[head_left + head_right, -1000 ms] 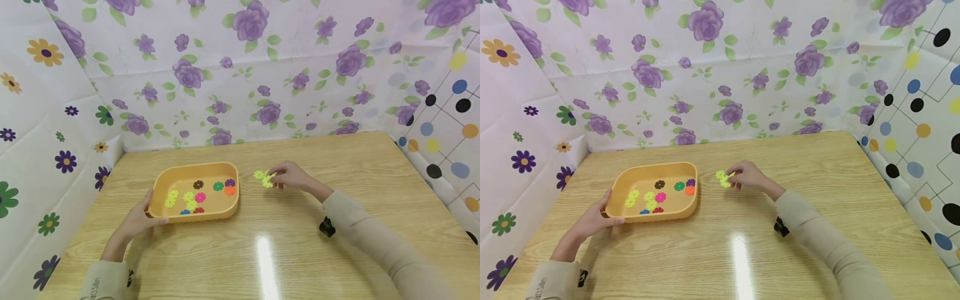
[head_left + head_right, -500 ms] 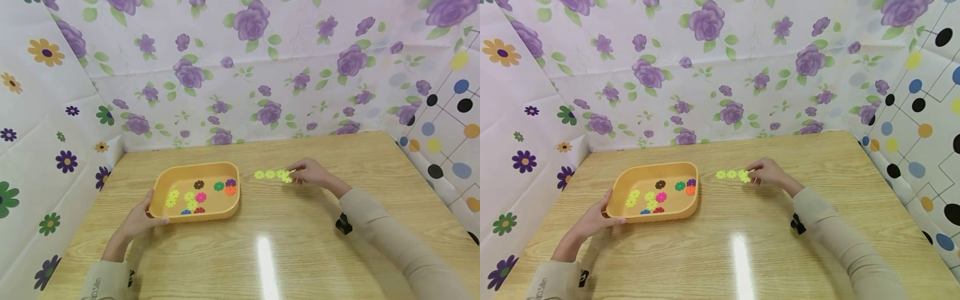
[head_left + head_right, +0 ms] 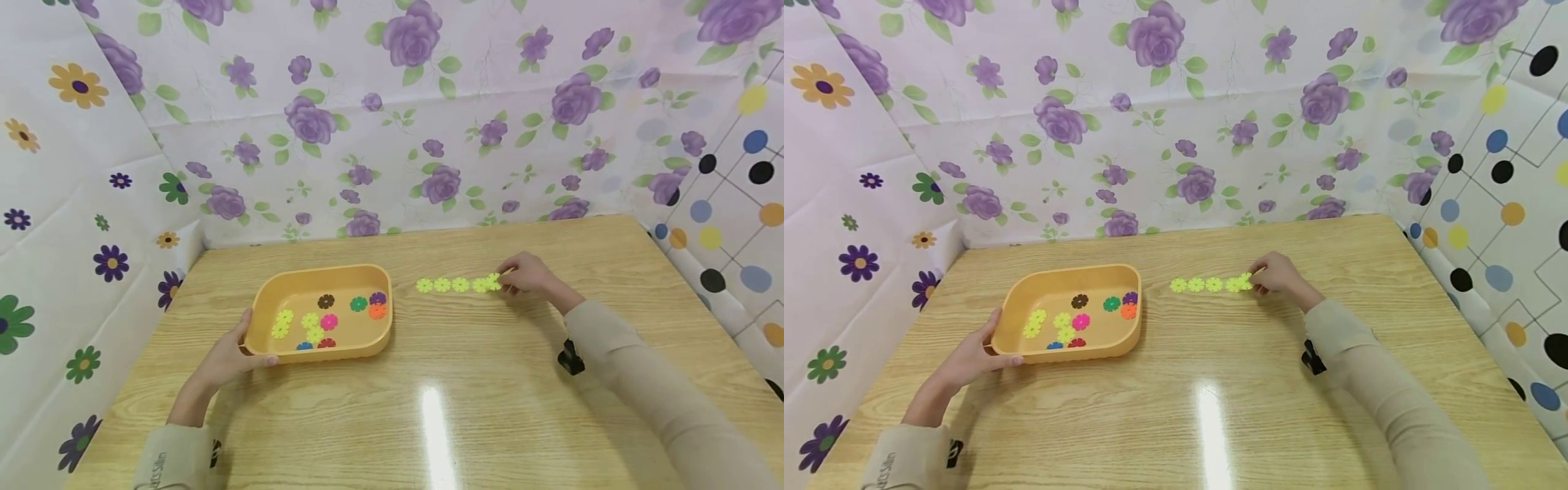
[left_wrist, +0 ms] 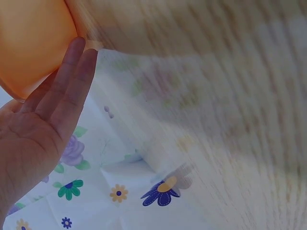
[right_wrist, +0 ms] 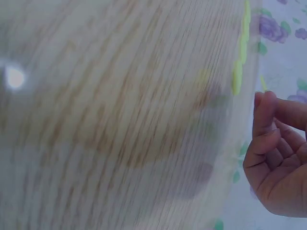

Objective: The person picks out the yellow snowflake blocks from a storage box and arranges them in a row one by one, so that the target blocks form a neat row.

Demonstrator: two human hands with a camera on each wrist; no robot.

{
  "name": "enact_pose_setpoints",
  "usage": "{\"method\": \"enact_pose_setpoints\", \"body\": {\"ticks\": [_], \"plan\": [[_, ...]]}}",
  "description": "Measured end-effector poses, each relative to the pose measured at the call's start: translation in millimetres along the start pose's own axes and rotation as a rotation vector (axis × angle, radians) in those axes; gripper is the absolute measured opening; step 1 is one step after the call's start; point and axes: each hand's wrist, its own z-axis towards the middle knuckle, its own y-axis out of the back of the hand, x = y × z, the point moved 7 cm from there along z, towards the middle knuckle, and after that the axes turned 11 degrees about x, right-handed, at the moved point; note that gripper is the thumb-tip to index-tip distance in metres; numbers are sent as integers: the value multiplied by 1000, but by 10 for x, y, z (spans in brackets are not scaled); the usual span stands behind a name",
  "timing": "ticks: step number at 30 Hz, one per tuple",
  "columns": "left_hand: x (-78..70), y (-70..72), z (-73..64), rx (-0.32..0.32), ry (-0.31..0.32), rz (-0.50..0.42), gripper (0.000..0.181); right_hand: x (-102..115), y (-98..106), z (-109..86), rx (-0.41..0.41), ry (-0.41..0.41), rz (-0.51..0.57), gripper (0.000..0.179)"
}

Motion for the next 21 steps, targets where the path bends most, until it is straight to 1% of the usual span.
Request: {"method": "enact_pose_setpoints", "body": {"ticks": [5, 9, 14, 18, 21], "plan": [[-6, -6, -3, 1, 4, -2, 112, -133, 41, 22, -3, -81, -9, 32], [-5, -7, -4, 3, 5, -9, 112, -209, 43, 35, -15, -120, 1, 28], [-5, -1, -1, 0, 13, 10, 112, -253, 29, 48, -24, -128, 33, 25], [-20, 1, 6, -1, 3, 17, 112, -270, 22, 64, -32, -131, 15, 22], [-23, -1, 8, 2, 1, 7, 112, -265, 35, 78, -59, -133, 1, 18]]}}
